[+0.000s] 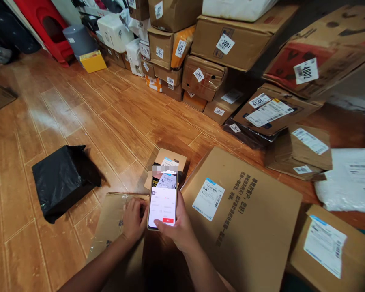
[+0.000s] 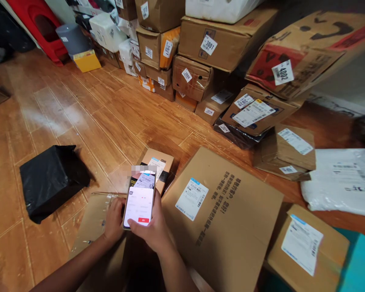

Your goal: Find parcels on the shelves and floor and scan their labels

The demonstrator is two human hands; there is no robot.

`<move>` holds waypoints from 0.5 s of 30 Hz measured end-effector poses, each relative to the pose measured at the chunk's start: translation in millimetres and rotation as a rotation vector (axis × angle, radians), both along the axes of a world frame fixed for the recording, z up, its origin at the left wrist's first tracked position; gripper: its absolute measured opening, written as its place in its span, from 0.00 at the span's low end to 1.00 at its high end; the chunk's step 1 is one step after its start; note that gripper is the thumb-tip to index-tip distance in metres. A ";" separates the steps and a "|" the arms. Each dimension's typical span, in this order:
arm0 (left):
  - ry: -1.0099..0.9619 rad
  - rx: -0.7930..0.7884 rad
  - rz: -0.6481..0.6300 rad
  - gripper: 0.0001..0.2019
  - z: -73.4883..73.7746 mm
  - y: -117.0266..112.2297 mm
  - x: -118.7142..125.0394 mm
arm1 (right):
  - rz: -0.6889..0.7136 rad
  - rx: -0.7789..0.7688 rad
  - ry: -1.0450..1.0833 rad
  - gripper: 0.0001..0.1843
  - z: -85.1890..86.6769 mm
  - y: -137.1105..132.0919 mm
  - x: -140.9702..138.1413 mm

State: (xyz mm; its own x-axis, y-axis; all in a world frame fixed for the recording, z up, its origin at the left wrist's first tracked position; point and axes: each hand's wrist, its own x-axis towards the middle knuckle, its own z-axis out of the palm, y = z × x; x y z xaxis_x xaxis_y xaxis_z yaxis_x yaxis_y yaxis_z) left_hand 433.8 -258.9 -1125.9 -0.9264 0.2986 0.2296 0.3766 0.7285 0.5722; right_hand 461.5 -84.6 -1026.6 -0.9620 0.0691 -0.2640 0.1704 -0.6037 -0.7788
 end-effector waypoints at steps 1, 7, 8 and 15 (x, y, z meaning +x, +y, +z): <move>-0.003 -0.003 0.007 0.05 0.0 0.0 -0.1 | -0.001 -0.004 0.004 0.46 -0.4 0.0 -0.1; -0.023 -0.017 0.024 0.05 1.7 0.9 -0.4 | 0.017 0.009 0.006 0.46 -2.6 0.5 0.2; -0.025 -0.013 0.022 0.05 1.8 0.9 -0.4 | 0.014 0.011 0.003 0.46 -2.8 0.5 0.3; 0.004 -0.023 0.009 0.02 -1.8 -0.7 0.3 | -0.023 -0.240 -0.052 0.43 -2.0 1.4 4.8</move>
State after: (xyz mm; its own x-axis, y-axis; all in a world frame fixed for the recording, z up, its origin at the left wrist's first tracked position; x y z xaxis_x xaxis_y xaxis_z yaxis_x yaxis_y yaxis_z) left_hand 434.1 -259.6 -1127.6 -0.9283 0.2951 0.2263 0.3719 0.7448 0.5540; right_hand 466.4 -83.2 -1028.6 -0.9455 0.0201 -0.3251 0.1909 -0.7745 -0.6031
